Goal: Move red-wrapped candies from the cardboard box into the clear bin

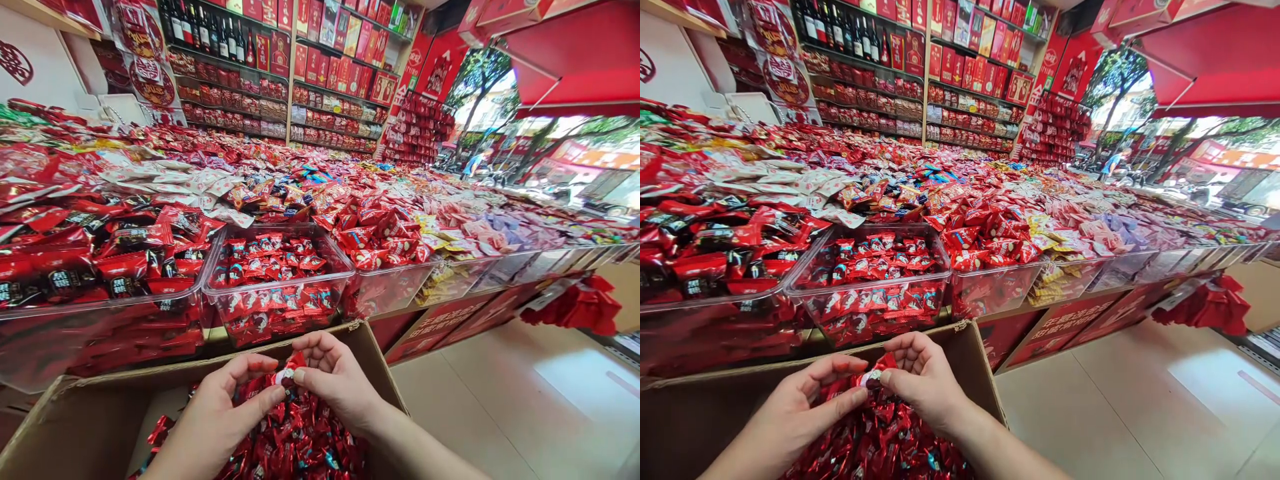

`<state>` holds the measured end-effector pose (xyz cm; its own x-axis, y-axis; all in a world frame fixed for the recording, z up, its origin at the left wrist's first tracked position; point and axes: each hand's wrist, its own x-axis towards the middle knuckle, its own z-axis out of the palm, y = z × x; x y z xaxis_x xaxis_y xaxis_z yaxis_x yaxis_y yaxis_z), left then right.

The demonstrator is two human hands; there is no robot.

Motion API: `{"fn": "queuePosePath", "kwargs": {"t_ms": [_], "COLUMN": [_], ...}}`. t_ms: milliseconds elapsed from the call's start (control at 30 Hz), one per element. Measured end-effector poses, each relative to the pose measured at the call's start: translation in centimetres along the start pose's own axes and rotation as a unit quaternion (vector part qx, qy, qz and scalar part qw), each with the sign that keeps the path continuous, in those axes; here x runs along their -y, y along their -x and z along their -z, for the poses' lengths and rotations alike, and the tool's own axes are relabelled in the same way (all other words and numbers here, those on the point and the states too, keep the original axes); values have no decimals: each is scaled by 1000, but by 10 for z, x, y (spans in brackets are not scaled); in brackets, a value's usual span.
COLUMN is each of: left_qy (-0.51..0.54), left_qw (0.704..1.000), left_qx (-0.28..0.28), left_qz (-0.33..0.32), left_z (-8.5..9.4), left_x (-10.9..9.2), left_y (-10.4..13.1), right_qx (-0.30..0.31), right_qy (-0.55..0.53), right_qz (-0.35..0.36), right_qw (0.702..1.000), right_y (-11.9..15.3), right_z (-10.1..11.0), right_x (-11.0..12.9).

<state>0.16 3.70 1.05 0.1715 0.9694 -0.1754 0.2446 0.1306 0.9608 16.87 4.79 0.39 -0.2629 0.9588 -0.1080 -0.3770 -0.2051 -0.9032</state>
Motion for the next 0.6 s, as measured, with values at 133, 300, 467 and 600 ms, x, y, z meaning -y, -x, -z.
{"fn": "queuePosePath", "kwargs": {"t_ms": [133,300,467,600], "left_qy": [28,93,-49,-63], "left_qw": [999,995,998,997], "left_qx": [-25,-16,2,34], "left_qz": [6,29,-37,-43], "left_z": [-4,-6,-1,2], "left_x": [-3,-8,-15,-15], "left_y": [3,4,7,7], "right_qx": [37,37,76,88], "right_qy": [51,50,43,60], "right_qz": [-2,38,16,15], "right_qw": [998,997,996,994], "right_y": [1,0,0,2], "right_z": [1,2,1,2], "right_x": [-2,-4,-4,-2]}}
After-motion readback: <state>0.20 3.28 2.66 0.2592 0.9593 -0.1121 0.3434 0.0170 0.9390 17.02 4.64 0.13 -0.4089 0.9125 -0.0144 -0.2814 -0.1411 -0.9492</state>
